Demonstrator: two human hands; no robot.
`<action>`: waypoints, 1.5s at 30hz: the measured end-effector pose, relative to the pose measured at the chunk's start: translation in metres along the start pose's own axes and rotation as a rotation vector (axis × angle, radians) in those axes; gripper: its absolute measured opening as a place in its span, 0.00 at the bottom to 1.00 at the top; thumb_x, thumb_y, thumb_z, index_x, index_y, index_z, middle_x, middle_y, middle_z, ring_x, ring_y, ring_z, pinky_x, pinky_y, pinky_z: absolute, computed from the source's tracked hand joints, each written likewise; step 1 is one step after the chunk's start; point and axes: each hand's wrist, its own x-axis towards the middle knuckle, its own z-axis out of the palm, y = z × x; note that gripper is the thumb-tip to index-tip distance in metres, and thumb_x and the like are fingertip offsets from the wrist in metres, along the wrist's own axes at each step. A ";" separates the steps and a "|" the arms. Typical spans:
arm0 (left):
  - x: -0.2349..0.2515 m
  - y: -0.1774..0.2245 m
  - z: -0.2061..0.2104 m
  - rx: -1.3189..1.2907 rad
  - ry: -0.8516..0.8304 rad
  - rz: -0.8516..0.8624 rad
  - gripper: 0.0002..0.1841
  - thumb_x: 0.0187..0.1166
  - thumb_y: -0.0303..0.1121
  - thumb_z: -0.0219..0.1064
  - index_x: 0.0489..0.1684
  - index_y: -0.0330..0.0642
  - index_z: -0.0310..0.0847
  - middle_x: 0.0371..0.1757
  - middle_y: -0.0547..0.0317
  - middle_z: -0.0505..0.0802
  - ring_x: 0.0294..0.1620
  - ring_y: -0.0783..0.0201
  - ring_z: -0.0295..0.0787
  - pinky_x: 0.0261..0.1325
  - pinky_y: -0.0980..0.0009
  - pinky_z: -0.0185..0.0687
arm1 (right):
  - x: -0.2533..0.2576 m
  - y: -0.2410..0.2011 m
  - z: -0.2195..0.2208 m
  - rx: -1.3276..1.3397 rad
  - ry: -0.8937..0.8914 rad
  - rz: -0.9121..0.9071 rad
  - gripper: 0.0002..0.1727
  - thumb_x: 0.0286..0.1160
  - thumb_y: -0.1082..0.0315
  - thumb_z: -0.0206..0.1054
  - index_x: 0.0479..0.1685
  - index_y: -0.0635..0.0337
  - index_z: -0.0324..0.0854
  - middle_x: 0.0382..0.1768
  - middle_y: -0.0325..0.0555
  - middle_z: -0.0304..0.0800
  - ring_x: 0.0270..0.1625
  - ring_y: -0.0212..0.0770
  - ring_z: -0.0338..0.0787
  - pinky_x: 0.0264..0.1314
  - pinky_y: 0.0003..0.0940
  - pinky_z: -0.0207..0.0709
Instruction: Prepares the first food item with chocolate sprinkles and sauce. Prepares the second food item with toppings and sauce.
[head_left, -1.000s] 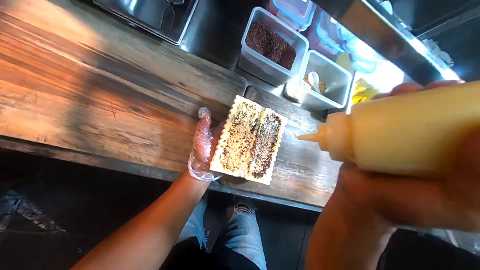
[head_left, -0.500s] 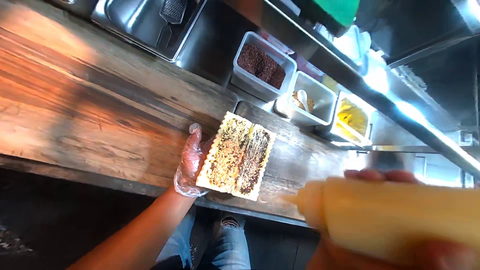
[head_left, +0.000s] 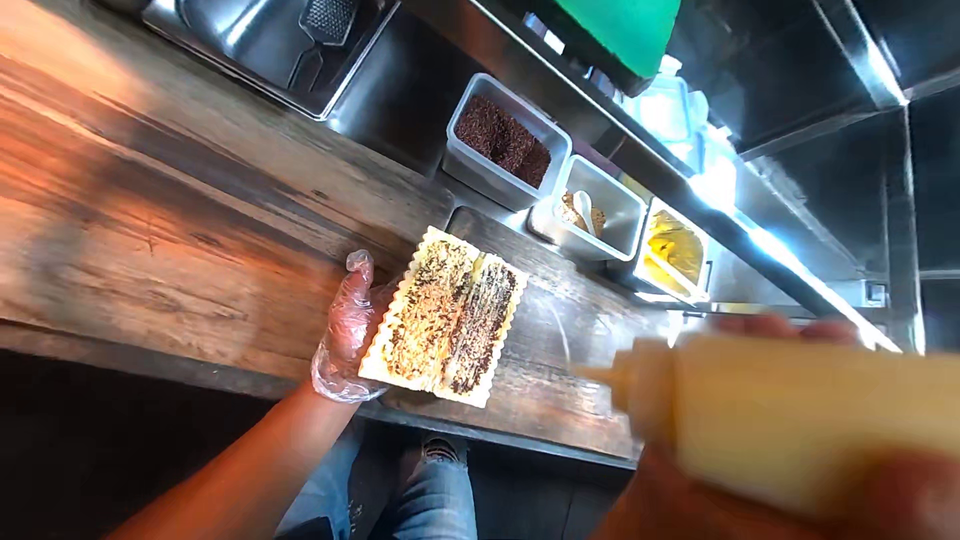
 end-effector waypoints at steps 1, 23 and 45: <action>0.002 0.001 0.002 -0.008 0.020 -0.003 0.37 0.82 0.71 0.44 0.55 0.52 0.91 0.46 0.60 0.97 0.46 0.69 0.96 0.44 0.68 0.95 | -0.014 -0.005 0.001 -0.026 0.038 0.022 0.26 0.68 0.56 0.78 0.65 0.55 0.81 0.58 0.51 0.92 0.62 0.51 0.92 0.65 0.51 0.87; 0.005 0.003 0.007 -0.071 0.012 -0.022 0.36 0.83 0.69 0.46 0.54 0.49 0.91 0.45 0.56 0.96 0.45 0.66 0.96 0.43 0.65 0.95 | -0.022 0.002 -0.007 -0.125 0.096 -0.024 0.26 0.70 0.56 0.78 0.63 0.57 0.78 0.53 0.53 0.92 0.57 0.52 0.94 0.61 0.51 0.89; 0.006 0.002 -0.007 -0.142 -0.062 -0.053 0.37 0.83 0.70 0.47 0.63 0.47 0.87 0.51 0.53 0.95 0.50 0.62 0.95 0.50 0.60 0.94 | 0.026 0.022 0.028 -0.062 -0.052 -0.056 0.25 0.72 0.59 0.72 0.64 0.60 0.70 0.52 0.57 0.87 0.56 0.55 0.91 0.61 0.56 0.87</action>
